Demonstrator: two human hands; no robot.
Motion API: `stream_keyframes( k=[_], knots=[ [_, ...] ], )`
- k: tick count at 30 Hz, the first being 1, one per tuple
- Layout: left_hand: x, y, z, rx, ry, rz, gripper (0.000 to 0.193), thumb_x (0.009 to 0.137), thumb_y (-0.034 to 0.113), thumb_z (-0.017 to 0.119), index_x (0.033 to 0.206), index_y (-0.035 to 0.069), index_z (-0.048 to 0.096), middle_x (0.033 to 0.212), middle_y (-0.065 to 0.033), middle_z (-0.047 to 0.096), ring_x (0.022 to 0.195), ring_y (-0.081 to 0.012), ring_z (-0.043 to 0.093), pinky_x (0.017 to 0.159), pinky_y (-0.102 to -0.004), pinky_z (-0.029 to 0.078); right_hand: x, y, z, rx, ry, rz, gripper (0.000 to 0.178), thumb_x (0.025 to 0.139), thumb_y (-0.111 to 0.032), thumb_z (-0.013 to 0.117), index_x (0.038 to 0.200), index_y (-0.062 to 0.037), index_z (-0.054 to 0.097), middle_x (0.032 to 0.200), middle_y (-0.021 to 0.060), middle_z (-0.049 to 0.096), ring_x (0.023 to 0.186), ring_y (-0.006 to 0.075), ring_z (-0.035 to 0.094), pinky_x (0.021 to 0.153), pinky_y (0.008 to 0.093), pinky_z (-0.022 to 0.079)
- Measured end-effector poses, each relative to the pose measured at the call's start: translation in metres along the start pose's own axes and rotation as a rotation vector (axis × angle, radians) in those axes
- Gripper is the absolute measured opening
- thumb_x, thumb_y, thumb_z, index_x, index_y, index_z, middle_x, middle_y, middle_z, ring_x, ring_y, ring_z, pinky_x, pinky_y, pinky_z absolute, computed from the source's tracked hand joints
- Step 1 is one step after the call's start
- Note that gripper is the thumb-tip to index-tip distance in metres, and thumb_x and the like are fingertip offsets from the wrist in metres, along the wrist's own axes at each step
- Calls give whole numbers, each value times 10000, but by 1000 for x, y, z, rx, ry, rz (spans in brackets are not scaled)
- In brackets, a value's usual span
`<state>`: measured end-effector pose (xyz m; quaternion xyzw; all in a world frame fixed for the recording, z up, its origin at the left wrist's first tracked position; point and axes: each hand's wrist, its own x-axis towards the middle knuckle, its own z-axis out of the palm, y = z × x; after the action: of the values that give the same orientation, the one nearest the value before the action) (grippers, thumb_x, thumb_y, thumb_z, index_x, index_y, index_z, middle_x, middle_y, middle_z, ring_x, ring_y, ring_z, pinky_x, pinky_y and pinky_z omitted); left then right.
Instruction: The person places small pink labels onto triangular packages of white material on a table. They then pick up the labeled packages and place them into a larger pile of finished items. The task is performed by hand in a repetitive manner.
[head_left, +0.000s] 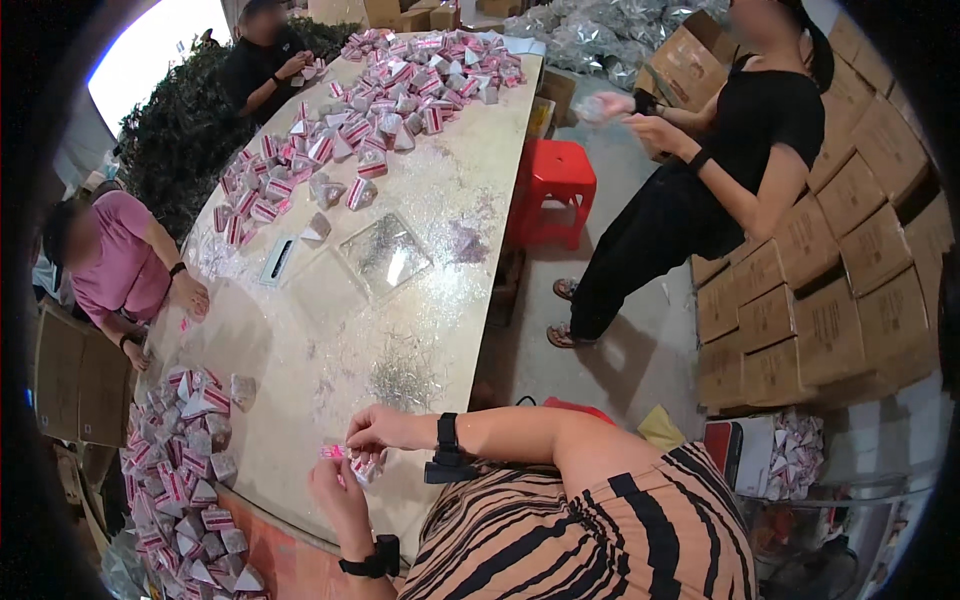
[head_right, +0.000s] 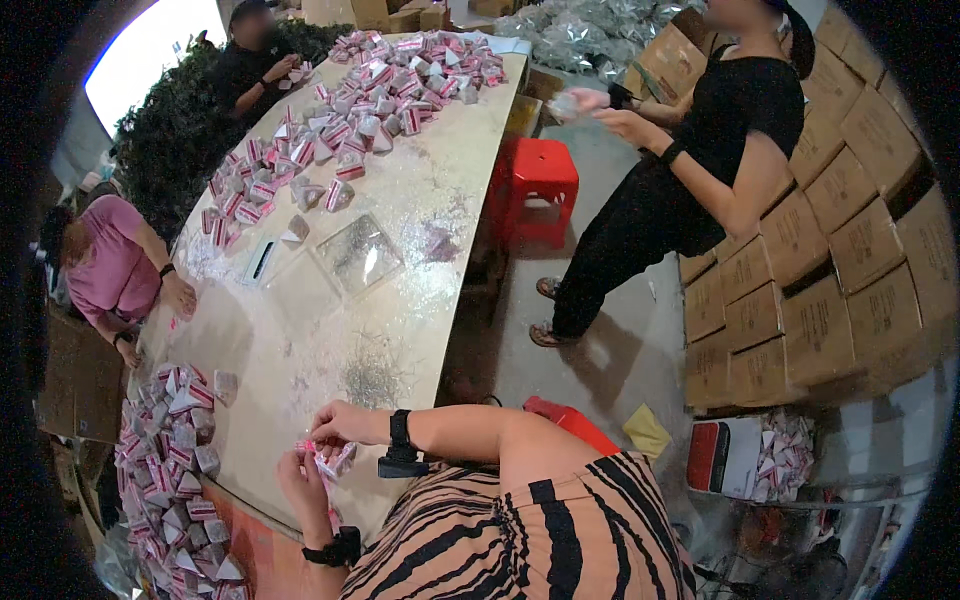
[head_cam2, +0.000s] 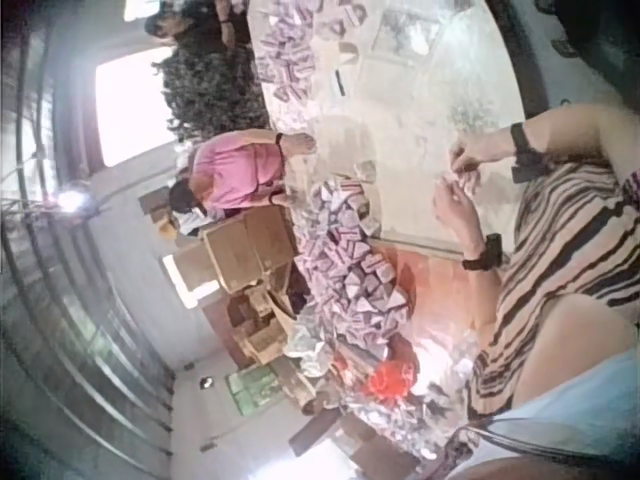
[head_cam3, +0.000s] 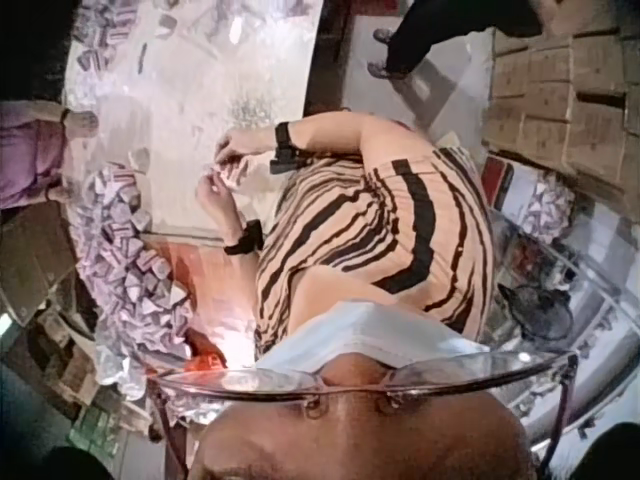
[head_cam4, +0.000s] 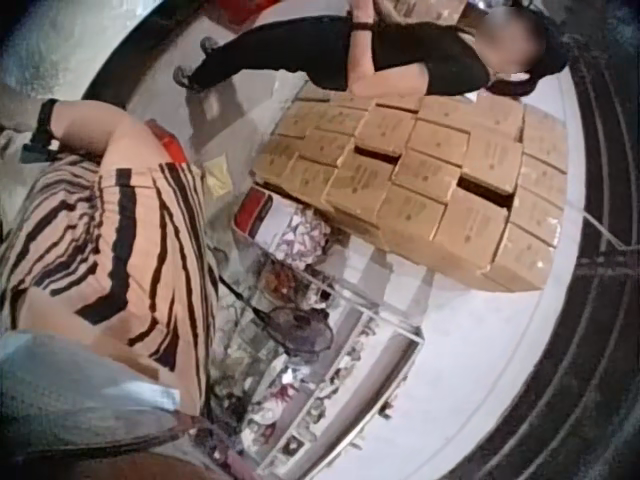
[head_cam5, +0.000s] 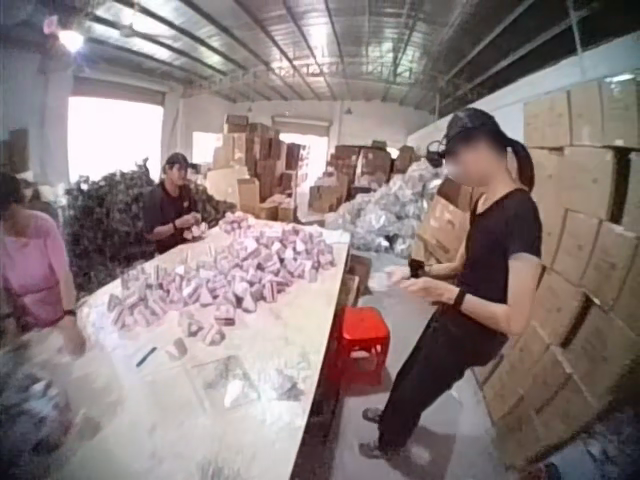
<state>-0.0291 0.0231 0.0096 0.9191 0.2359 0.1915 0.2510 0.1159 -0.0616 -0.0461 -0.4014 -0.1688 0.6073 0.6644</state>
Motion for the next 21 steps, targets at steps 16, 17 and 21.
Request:
stream_keyframes(
  k=[16,17,21],
  knots=[
    [16,12,-42,381,-205,505,317,769,65,583,1083,82,543,910,-88,548,894,-260,531,921,-436,378,-1,-10,8,-308,-111,177,131,830,-106,630,804,19,659,651,80,637,520,139,608,484,260,493],
    [17,12,-42,410,-221,546,324,769,68,575,1091,85,541,923,-89,548,904,-257,530,921,-435,379,-1,-10,7,-313,-119,188,124,822,-99,634,794,20,660,638,84,632,515,142,606,476,268,491],
    [19,14,-44,453,-258,613,322,749,54,579,1067,79,536,984,-99,546,933,-260,526,909,-447,383,-6,-16,7,-372,-128,221,119,807,-88,642,782,27,657,622,94,624,506,152,601,465,286,492]
  ],
)
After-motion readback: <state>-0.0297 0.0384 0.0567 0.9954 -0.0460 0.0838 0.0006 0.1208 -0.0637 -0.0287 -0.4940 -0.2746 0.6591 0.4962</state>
